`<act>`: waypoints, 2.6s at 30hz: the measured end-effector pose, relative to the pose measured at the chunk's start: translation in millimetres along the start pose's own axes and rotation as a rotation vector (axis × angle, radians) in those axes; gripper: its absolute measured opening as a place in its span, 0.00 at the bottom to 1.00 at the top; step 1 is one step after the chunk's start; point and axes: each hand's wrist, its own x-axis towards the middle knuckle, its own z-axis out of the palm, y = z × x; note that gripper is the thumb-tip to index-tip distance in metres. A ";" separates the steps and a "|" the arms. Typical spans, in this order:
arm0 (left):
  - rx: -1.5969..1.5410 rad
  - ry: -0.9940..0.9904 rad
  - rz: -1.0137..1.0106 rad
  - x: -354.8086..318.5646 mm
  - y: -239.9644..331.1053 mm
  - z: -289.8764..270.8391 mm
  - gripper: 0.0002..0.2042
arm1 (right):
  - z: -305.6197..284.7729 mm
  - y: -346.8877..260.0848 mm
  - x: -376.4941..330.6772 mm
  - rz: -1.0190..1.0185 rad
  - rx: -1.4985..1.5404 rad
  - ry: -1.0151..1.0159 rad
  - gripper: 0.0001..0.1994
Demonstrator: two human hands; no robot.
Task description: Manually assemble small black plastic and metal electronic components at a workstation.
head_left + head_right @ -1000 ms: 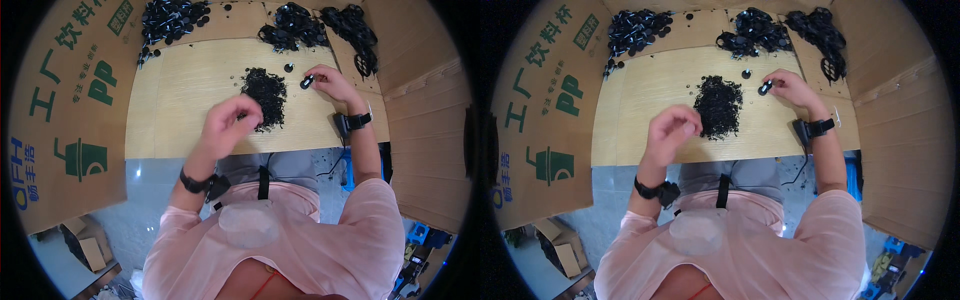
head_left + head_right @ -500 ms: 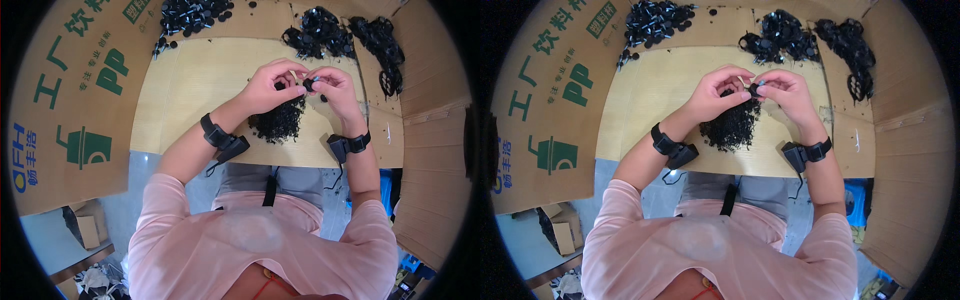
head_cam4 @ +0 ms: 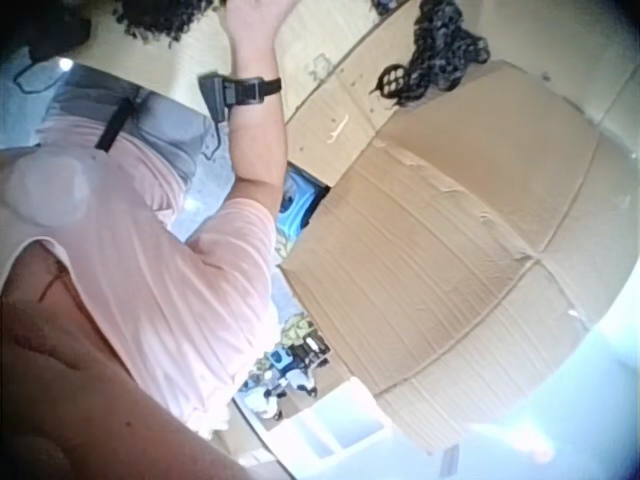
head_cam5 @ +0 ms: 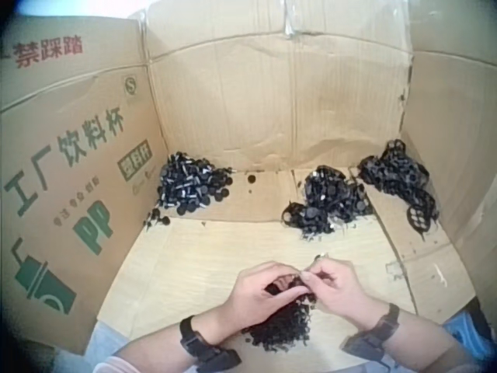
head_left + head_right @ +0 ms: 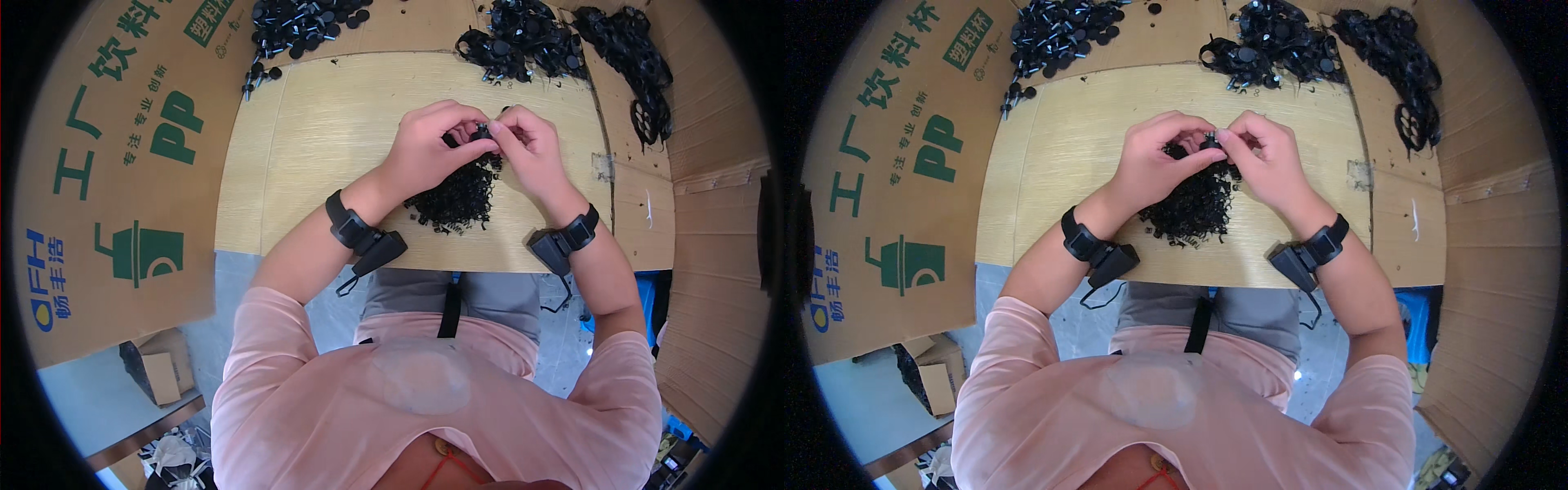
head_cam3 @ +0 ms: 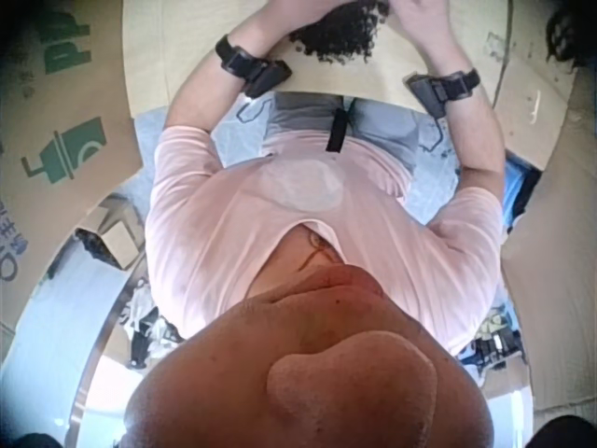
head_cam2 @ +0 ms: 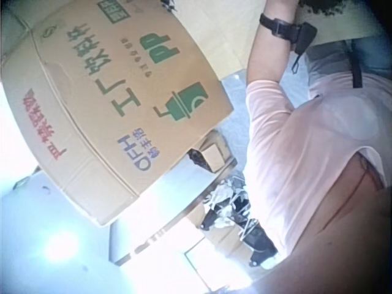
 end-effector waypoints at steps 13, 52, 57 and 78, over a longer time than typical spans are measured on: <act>-0.859 0.253 -0.175 3.8 -20.7 -12.0 0.16 | 18.4 11.2 21.2 -0.418 -0.060 0.007 0.10; -0.520 0.227 -0.264 2.1 -15.5 -5.0 0.10 | 14.8 6.1 20.8 -0.407 -0.040 0.044 0.15; -0.539 0.238 -0.314 2.3 -18.3 -5.8 0.08 | 14.2 6.4 21.1 -0.420 -0.065 0.046 0.15; -0.450 0.192 -0.255 -0.1 -17.8 -2.4 0.09 | 14.0 2.6 19.7 -0.447 -0.152 0.024 0.15</act>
